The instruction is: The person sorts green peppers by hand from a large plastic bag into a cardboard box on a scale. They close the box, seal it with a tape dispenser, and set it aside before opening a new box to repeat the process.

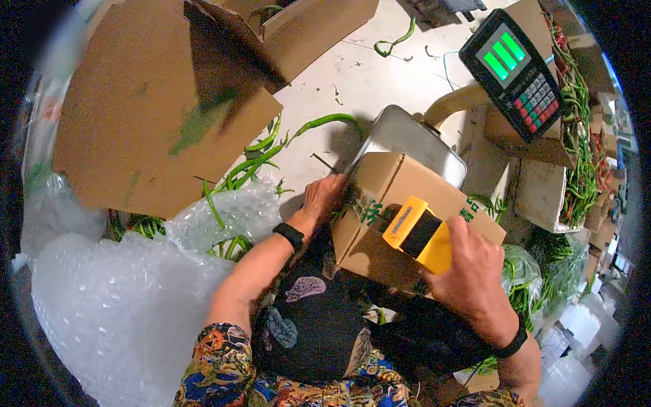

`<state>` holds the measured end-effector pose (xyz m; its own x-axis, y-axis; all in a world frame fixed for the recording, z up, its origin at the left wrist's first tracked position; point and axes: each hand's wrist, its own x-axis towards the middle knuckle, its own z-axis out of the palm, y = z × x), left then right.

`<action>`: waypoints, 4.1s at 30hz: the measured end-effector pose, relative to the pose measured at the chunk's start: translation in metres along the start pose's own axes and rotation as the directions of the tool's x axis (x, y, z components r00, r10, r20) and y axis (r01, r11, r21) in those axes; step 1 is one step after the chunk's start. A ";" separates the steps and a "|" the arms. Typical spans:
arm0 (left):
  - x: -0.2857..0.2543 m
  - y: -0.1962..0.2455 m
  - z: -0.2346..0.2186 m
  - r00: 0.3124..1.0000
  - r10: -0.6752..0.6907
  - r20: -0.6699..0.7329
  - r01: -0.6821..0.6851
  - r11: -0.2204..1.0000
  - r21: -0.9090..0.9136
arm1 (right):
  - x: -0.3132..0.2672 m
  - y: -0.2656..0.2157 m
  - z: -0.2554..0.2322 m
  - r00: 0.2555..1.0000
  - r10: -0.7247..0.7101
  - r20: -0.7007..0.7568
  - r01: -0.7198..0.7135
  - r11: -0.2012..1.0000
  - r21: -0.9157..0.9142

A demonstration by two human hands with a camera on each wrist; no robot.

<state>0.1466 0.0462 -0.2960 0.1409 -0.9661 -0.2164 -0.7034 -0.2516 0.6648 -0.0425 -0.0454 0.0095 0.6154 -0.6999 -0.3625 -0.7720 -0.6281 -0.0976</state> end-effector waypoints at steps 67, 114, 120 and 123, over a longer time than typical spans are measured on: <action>0.044 0.170 -0.145 0.996 0.061 -0.067 -0.056 0.995 0.084 | -0.160 0.230 0.279 0.924 0.239 -0.298 -0.031 0.824 0.565; 0.042 0.161 -0.144 0.989 0.088 -0.119 -0.100 0.990 -0.098 | -0.068 0.158 0.266 1.000 -0.027 0.010 0.029 0.850 -0.526; 0.045 0.144 -0.145 0.966 0.249 -0.071 -0.252 0.967 -0.040 | -0.083 0.162 0.220 0.972 -0.188 -0.140 0.161 0.970 -0.182; 0.046 0.156 -0.149 0.982 0.165 -0.097 -0.170 0.984 -0.047 | -0.068 0.174 0.327 0.974 -0.096 -0.206 0.058 0.981 -0.183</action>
<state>0.1474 -0.0460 -0.0954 0.0902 -0.9954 -0.0333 -0.6832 -0.0862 0.7251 -0.2706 0.0037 -0.2858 0.7061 -0.6915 -0.1523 -0.6929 -0.7191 0.0528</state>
